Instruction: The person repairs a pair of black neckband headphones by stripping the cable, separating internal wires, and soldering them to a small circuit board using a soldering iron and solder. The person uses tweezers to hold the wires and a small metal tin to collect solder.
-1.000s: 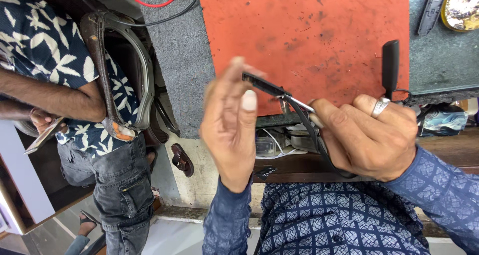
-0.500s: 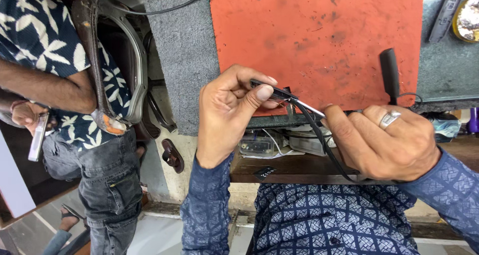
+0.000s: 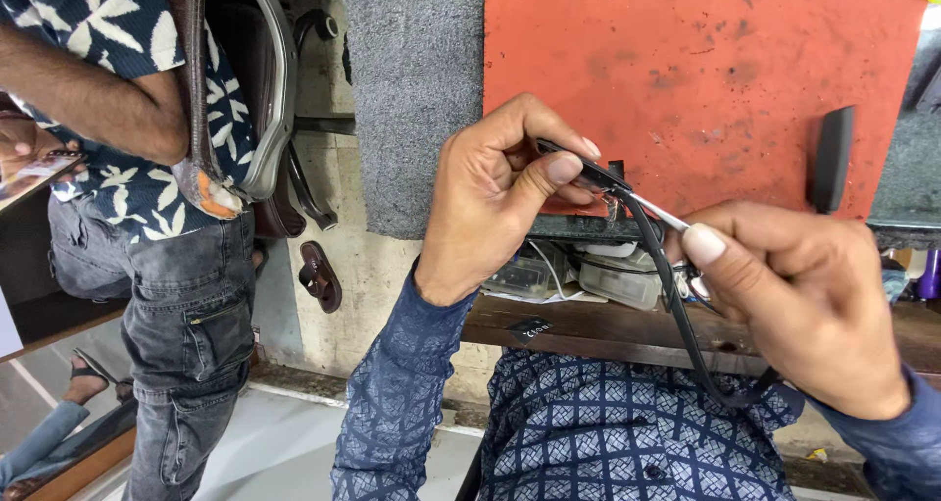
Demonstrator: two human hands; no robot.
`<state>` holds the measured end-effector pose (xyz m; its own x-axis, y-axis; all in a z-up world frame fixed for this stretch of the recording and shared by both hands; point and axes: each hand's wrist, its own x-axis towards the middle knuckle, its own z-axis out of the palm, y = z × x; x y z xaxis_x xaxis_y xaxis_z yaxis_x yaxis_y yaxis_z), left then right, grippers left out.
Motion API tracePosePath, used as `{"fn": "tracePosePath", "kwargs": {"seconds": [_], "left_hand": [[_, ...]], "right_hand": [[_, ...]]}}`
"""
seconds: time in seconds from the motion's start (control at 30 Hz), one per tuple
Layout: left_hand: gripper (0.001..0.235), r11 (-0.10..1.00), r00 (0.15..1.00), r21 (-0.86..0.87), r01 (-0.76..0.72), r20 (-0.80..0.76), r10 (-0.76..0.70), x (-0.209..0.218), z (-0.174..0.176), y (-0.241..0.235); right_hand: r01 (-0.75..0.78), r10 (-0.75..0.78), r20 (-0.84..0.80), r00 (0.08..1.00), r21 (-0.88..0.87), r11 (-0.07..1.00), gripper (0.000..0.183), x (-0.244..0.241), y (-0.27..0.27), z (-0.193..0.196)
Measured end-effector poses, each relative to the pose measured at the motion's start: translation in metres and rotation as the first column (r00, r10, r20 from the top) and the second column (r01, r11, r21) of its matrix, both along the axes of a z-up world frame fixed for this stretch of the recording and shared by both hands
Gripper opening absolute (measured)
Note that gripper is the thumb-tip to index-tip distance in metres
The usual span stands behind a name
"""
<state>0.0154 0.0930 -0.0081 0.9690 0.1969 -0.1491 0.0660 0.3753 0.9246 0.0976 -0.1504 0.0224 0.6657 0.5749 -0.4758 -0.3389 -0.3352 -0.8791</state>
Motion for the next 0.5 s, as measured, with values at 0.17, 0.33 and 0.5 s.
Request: {"fn": "tracePosePath", "kwargs": {"seconds": [0.17,0.33,0.5], "left_hand": [[0.009,0.999,0.999,0.039,-0.038,-0.016,0.038,0.002,0.005,-0.003],[0.011,0.99,0.993,0.131,-0.049,-0.103,0.063,0.004,0.014,-0.005],[0.009,0.948,0.974,0.225,0.224,-0.068,-0.215,0.011,0.019,0.018]], "right_hand": [[0.014,-0.011,-0.133,0.991,0.021,1.0,0.021,0.012,0.0,-0.001],[-0.186,0.384,0.822,0.421,-0.337,0.923,0.025,0.016,-0.003,0.01],[-0.186,0.359,0.741,-0.567,-0.54,0.821,0.028,0.046,-0.01,0.011]]}}
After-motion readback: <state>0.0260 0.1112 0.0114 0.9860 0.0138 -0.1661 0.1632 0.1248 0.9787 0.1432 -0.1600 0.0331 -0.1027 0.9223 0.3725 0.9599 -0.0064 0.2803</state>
